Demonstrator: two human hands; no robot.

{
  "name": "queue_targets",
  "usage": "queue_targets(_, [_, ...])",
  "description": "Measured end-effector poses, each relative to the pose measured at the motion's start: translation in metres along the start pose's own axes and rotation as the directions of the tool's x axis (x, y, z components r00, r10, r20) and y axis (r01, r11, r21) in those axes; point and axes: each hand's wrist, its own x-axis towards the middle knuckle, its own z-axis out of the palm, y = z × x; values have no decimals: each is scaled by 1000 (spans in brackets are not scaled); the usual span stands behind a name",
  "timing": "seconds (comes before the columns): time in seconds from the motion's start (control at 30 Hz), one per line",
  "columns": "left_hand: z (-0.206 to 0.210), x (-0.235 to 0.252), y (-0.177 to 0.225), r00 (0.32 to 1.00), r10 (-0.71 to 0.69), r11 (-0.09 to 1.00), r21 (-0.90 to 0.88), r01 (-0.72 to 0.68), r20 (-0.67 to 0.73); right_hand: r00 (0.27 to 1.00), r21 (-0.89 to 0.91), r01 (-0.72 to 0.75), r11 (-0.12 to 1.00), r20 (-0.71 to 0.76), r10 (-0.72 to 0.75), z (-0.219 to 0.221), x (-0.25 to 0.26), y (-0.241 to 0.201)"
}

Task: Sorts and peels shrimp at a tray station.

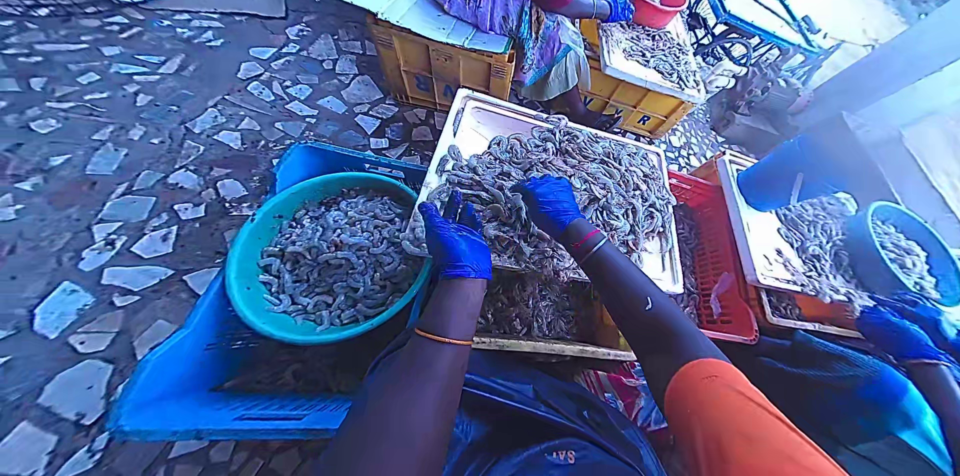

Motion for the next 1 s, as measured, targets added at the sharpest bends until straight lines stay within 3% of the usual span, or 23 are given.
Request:
queue_targets(0.1, [8, 4, -10, 996, -35, 962, 271, 13, 77, 993, -147, 51, 988, 117, -34, 6, 21, -3])
queue_targets(0.17, [8, 7, -12, 983, -93, 880, 474, 6, 161, 996, -156, 86, 984, -10, -89, 20, 14, 11])
queue_targets(0.23, [4, 9, -16, 956, -117, 759, 645, -89, 269, 994, -134, 67, 989, -72, -77, 23, 2, 22])
queue_targets(0.3, [1, 10, -23, 915, -140, 619, 755, -218, 379, 1000, -117, 0, 993, -29, -4, 15, -8, 25])
queue_targets(0.37, [1, 8, -31, 904, -109, 588, 760, -277, 413, 999, -93, -16, 996, -39, 13, 13, -13, 24])
queue_targets(0.5, [7, 3, -31, 929, 129, 696, 636, -334, 346, 988, -98, 148, 984, -35, -152, 23, -6, 3])
queue_targets(0.57, [8, 5, -27, 938, 170, 720, 611, -328, 303, 984, -129, 177, 976, 1, -178, 29, -2, -6])
queue_targets(0.8, [6, 7, -29, 972, 60, 758, 623, -191, 225, 969, -165, 240, 957, 102, -225, 30, -7, 19])
queue_targets(0.9, [8, 6, -28, 968, 29, 758, 626, -183, 247, 978, -138, 207, 969, 68, -199, 27, -14, 29])
queue_targets(0.97, [7, 5, -29, 931, 0, 680, 682, -268, 366, 988, -93, 151, 984, -19, -154, 20, -19, 32])
queue_targets(1.0, [4, 7, -30, 887, -13, 575, 729, -372, 462, 991, -46, 112, 993, -74, -115, 13, -23, 31])
